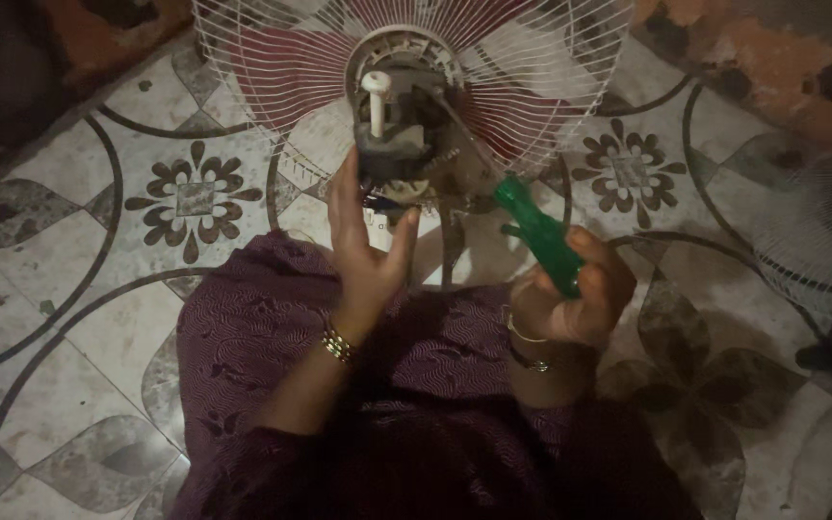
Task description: The person uses a green-handled screwdriver to loosen and remove the central cap of a white electric fan. They then remove the cap and begin to unscrew the motor housing nut.
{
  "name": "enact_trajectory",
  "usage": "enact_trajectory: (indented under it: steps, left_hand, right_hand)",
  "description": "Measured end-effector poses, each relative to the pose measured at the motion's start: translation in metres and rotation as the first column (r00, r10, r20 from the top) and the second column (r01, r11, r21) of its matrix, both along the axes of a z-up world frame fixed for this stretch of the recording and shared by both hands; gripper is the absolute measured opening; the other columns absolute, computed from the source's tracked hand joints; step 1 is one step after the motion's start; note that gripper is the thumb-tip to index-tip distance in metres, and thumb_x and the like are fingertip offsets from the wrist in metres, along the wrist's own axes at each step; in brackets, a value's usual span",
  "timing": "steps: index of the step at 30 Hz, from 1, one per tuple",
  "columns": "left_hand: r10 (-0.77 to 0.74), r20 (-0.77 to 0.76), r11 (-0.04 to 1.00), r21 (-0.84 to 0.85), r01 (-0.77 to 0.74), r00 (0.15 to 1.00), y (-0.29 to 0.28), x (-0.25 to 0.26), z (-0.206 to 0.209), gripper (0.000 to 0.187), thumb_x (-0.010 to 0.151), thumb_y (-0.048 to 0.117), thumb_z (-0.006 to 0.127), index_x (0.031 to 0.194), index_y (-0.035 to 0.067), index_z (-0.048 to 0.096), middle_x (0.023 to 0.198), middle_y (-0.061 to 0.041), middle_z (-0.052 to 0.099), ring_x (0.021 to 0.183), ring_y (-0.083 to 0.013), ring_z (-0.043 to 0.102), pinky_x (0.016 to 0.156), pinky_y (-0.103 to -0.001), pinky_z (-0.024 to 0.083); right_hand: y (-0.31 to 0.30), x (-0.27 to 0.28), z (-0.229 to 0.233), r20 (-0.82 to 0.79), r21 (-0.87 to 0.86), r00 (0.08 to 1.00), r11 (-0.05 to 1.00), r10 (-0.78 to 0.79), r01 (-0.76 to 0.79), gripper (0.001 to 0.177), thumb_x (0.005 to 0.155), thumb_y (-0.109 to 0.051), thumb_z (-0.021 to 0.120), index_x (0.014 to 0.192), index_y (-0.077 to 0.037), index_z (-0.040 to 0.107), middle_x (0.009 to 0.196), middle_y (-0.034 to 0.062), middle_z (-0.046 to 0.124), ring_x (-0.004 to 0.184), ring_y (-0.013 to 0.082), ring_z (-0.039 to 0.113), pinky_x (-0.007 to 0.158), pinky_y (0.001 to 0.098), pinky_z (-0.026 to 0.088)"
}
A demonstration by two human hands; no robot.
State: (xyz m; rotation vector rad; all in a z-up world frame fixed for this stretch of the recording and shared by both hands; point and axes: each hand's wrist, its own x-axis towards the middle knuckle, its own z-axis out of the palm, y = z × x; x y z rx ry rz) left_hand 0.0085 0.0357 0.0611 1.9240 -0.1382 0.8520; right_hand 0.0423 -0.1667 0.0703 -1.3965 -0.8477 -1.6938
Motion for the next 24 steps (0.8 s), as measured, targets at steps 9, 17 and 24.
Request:
enact_trajectory:
  steps: [9,17,24]
  left_hand:
    - [0.057,0.137,0.982,0.169,-0.08,0.989,-0.021,-0.024,-0.011,0.064,0.092,0.017,0.071,0.149,0.006,0.044,0.157,-0.021,0.036,0.153,-0.0371,0.03,0.129,-0.054,0.026]
    - [-0.062,0.163,0.991,0.126,0.042,0.985,-0.025,-0.028,-0.003,0.039,0.091,0.012,0.071,0.128,0.002,0.064,0.141,-0.018,0.054,0.141,-0.0355,0.046,0.124,-0.052,0.036]
    - [-0.117,0.139,0.989,0.103,0.104,0.983,-0.013,-0.042,0.013,0.033,0.09,0.007,0.071,0.123,0.003,0.068,0.135,-0.016,0.059,0.138,-0.0369,0.051,0.12,-0.052,0.038]
  right_hand:
    - [-0.009,0.002,-0.018,-0.027,-0.021,1.0,1.0,-0.007,0.006,0.035,0.101,-0.008,0.061,0.135,0.0,0.059,0.118,0.0251,0.07,0.092,0.0217,0.075,0.071,0.0278,0.064]
    - [-0.033,-0.004,-0.064,-0.076,0.429,0.241,0.25,0.968,-0.868,0.028,0.091,0.002,0.066,0.117,0.013,0.066,0.113,0.0303,0.068,0.085,0.0204,0.074,0.065,0.0201,0.062]
    - [-0.015,-0.004,-0.031,-0.081,-0.081,0.988,0.989,-0.13,0.123,0.02,0.106,-0.006,0.071,0.102,0.013,0.065,0.087,0.0318,0.069,0.064,0.0309,0.071,0.053,0.0309,0.059]
